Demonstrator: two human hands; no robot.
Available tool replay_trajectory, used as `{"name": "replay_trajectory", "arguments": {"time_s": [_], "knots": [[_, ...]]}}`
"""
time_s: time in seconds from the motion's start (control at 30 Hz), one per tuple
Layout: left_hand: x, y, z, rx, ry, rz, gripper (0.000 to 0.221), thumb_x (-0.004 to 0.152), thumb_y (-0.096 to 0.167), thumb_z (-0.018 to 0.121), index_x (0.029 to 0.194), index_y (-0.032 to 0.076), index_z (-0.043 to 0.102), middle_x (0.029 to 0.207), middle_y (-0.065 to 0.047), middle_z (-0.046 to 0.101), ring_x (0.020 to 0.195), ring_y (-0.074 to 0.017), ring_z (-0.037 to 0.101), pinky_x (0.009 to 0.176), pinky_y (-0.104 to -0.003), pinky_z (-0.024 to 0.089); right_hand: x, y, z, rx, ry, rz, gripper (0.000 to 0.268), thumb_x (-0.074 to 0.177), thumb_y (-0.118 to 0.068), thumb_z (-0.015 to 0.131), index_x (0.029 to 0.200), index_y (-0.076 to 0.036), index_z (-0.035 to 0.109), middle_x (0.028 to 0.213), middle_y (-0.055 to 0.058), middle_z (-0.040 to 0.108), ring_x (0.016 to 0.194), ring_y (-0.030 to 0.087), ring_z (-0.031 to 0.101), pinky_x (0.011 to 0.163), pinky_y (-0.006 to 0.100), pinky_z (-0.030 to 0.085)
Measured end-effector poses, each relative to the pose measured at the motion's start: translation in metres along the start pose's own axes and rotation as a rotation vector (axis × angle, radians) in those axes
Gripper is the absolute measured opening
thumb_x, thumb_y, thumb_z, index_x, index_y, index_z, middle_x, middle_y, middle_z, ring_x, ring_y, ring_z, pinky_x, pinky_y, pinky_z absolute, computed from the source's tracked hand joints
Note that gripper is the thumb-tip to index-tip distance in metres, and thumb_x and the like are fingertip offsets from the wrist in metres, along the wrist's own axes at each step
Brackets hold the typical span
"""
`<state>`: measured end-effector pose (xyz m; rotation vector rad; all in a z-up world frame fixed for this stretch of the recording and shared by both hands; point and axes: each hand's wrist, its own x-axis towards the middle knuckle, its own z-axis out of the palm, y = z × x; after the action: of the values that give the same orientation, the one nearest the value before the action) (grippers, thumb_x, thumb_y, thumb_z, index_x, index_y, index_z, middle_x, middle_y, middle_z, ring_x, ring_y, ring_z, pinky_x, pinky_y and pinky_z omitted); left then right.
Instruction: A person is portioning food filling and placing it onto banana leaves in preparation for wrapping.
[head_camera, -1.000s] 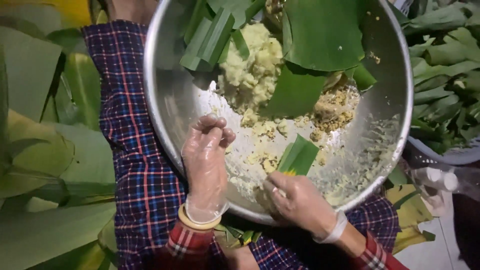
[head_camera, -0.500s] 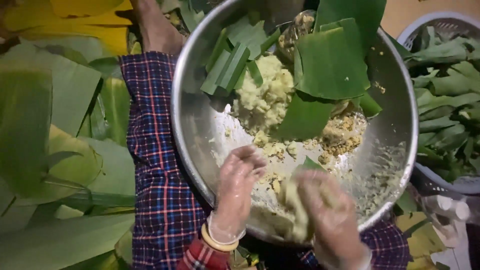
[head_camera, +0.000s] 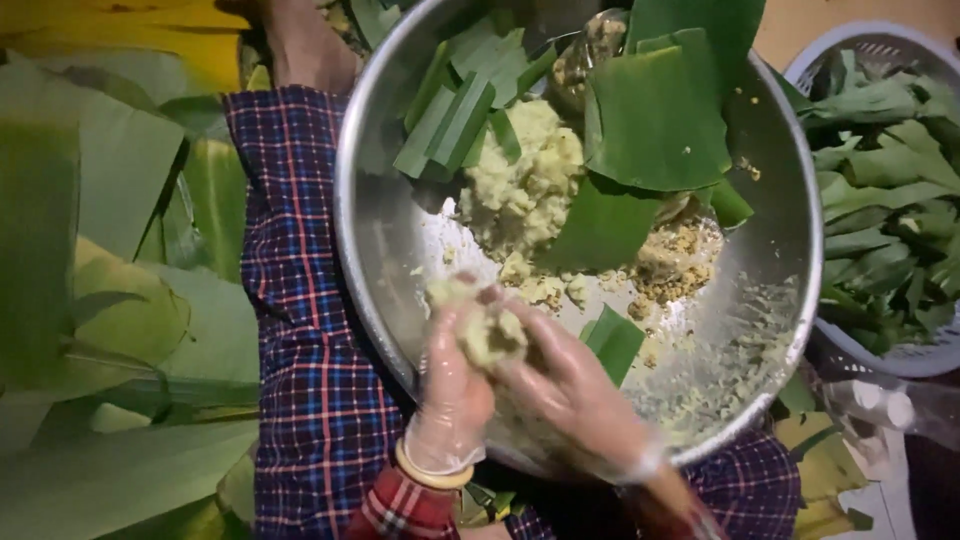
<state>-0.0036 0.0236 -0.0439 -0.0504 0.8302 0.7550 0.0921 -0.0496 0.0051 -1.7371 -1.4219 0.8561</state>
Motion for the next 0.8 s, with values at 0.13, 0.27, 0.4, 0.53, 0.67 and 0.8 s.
{"name": "replay_trajectory", "arguments": {"time_s": [0.13, 0.27, 0.4, 0.53, 0.67, 0.8], "knots": [[-0.005, 0.002, 0.000, 0.087, -0.178, 0.039, 0.039, 0.095, 0.035, 0.048, 0.122, 0.009, 0.060, 0.112, -0.012, 0.065, 0.102, -0.0265, 0.064, 0.090, -0.043, 0.056, -0.019, 0.002, 0.017, -0.153, 0.030, 0.052, 0.066, 0.088, -0.027, 0.062, 0.145, -0.005, 0.037, 0.135, 0.012, 0.053, 0.110, 0.025, 0.058, 0.081, 0.029, 0.060], [0.000, -0.012, -0.013, 0.041, -0.112, 0.119, 0.017, 0.083, -0.007, 0.053, 0.074, 0.007, 0.055, 0.100, -0.010, 0.065, 0.094, -0.0237, 0.060, 0.089, -0.037, 0.048, -0.010, 0.034, 0.034, -0.277, 0.180, -0.021, 0.024, 0.083, 0.002, 0.056, 0.104, -0.005, 0.066, 0.069, 0.004, 0.067, 0.051, 0.013, 0.057, 0.043, 0.023, 0.049], [0.002, -0.012, -0.013, 0.074, -0.078, 0.180, 0.018, 0.084, -0.006, 0.044, 0.082, 0.006, 0.056, 0.103, -0.012, 0.062, 0.101, -0.0254, 0.057, 0.095, -0.035, 0.044, 0.005, 0.009, 0.000, -0.115, 0.057, 0.084, 0.013, 0.087, -0.003, 0.056, 0.086, -0.009, 0.068, 0.062, 0.001, 0.067, 0.045, 0.010, 0.053, 0.040, 0.021, 0.045], [-0.016, -0.003, 0.005, 0.351, -0.202, 0.134, 0.025, 0.095, 0.011, 0.055, 0.118, 0.011, 0.064, 0.102, -0.004, 0.063, 0.083, -0.0134, 0.056, 0.070, -0.026, 0.048, 0.004, -0.016, -0.010, -0.057, 0.042, 0.229, 0.047, 0.088, -0.008, 0.064, 0.134, -0.016, 0.058, 0.113, 0.007, 0.072, 0.058, 0.009, 0.058, 0.050, 0.020, 0.056], [-0.016, -0.011, 0.002, 0.705, -0.157, 0.363, 0.018, 0.100, 0.014, 0.054, 0.109, 0.004, 0.067, 0.092, -0.007, 0.068, 0.080, -0.0139, 0.061, 0.074, -0.028, 0.051, 0.006, 0.008, 0.011, -0.141, 0.267, 0.042, 0.032, 0.089, 0.003, 0.060, 0.116, -0.007, 0.071, 0.082, 0.003, 0.072, 0.052, 0.008, 0.049, 0.046, 0.020, 0.043], [-0.025, 0.000, 0.011, 0.533, -0.064, 0.192, 0.019, 0.103, 0.015, 0.048, 0.103, 0.004, 0.065, 0.082, -0.006, 0.059, 0.060, -0.0125, 0.051, 0.053, -0.025, 0.045, 0.005, -0.034, -0.018, -0.272, 0.109, 0.034, 0.036, 0.090, 0.001, 0.059, 0.125, -0.006, 0.065, 0.104, 0.008, 0.076, 0.072, 0.015, 0.071, 0.063, 0.022, 0.063]]}}
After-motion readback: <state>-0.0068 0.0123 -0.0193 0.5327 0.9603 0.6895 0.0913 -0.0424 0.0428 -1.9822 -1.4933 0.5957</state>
